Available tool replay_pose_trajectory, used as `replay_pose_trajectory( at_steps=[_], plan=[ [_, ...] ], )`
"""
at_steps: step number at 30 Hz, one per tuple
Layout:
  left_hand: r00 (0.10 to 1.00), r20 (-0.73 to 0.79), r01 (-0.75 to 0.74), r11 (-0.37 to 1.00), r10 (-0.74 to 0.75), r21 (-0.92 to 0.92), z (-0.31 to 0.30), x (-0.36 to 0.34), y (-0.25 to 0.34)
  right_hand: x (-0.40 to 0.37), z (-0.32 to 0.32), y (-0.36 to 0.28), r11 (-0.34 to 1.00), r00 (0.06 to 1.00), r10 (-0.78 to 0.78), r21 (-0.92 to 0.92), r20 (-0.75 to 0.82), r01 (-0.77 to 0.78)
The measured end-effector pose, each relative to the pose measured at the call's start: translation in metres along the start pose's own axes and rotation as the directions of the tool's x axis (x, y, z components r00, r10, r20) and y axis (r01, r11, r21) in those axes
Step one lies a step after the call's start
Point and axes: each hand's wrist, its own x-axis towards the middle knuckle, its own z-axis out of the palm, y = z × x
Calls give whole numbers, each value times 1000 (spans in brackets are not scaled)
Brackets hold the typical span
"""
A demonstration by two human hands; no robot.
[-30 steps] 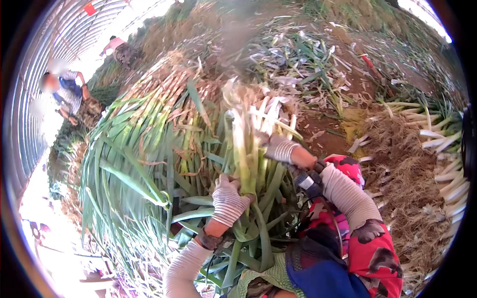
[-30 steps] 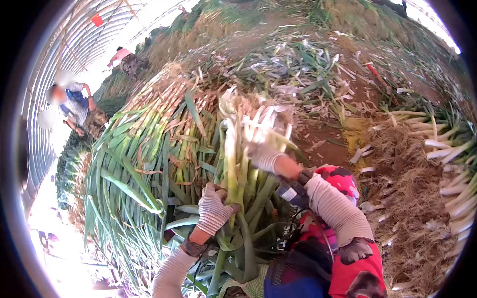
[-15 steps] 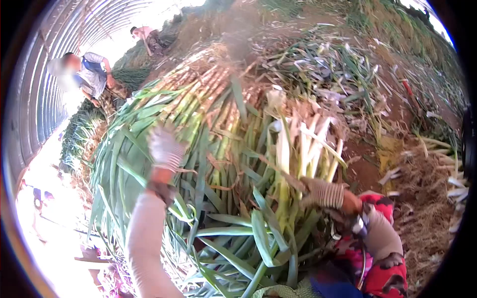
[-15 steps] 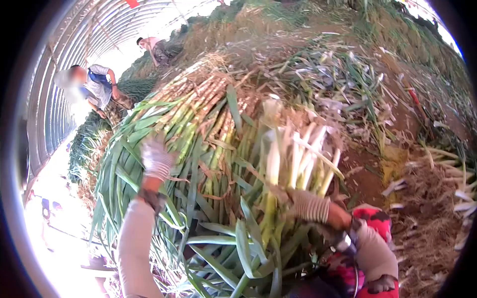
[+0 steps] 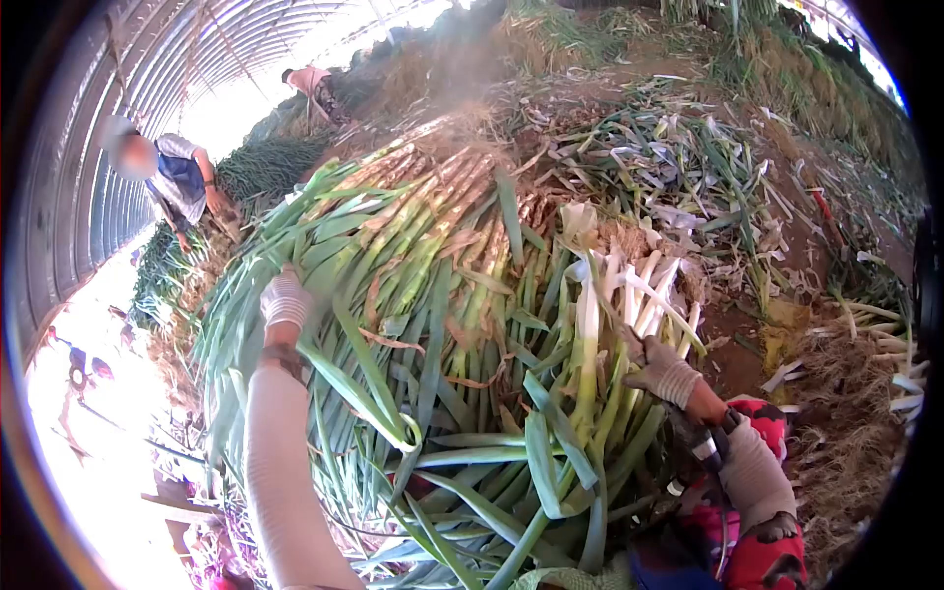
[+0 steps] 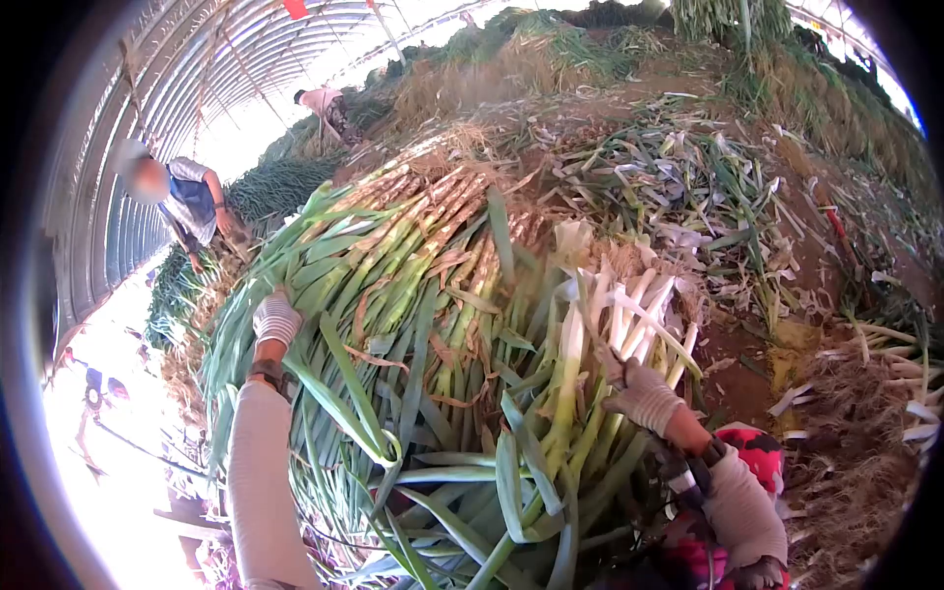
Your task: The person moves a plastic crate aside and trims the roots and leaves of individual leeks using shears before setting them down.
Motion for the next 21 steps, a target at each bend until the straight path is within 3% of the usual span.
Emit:
replay_pose_trajectory(
  at_steps=[2,4,5,7,8,9,10,11,12,13,14,15,17,19,20,21],
  plan=[
    [995,-28,-95,995,94,-18,4,-21,-4,-11,9,-20,999,997,-52,18,49,51],
    [966,-69,-251,967,247,-43,-11,-70,8,-23,19,-43,965,961,-251,101,114,241],
    [929,-122,-353,936,349,-13,12,-84,1,-31,25,-54,934,928,-346,148,140,326],
    [864,-164,-499,851,476,-161,20,-159,4,-47,13,-89,953,931,-303,60,204,297],
    [834,-89,-550,811,544,-198,12,-205,11,-51,2,-98,962,936,-268,115,227,248],
    [780,15,-616,771,626,-165,1,-249,17,-43,9,-93,936,962,-245,288,124,201],
    [702,145,-657,712,698,-249,-15,-284,17,-45,9,-98,871,930,-365,369,42,325],
    [654,107,-637,622,748,-456,6,-302,10,-51,17,-105,848,897,-438,357,59,391],
    [619,114,-638,582,777,-505,16,-314,9,-58,24,-112,819,858,-508,350,76,454],
    [579,115,-638,536,808,-553,20,-322,11,-68,36,-119,838,824,-532,261,194,479],
    [619,133,-540,543,774,-643,16,-323,12,-76,43,-121,842,784,-538,174,309,510],
    [656,151,-441,538,739,-719,4,-318,13,-71,36,-121,871,832,-489,201,264,448],
    [877,8,-172,330,481,-928,3,-311,10,-75,21,-128,926,897,-360,212,257,312],
    [890,-78,-396,678,449,-620,21,-288,6,-93,2,-142,976,922,-202,151,330,160],
    [866,37,-421,767,499,-484,41,-286,12,-97,15,-137,962,877,-274,95,396,258],
    [838,155,-455,826,523,-332,64,-283,20,-99,19,-133,963,888,-270,83,372,258]
  ],
)
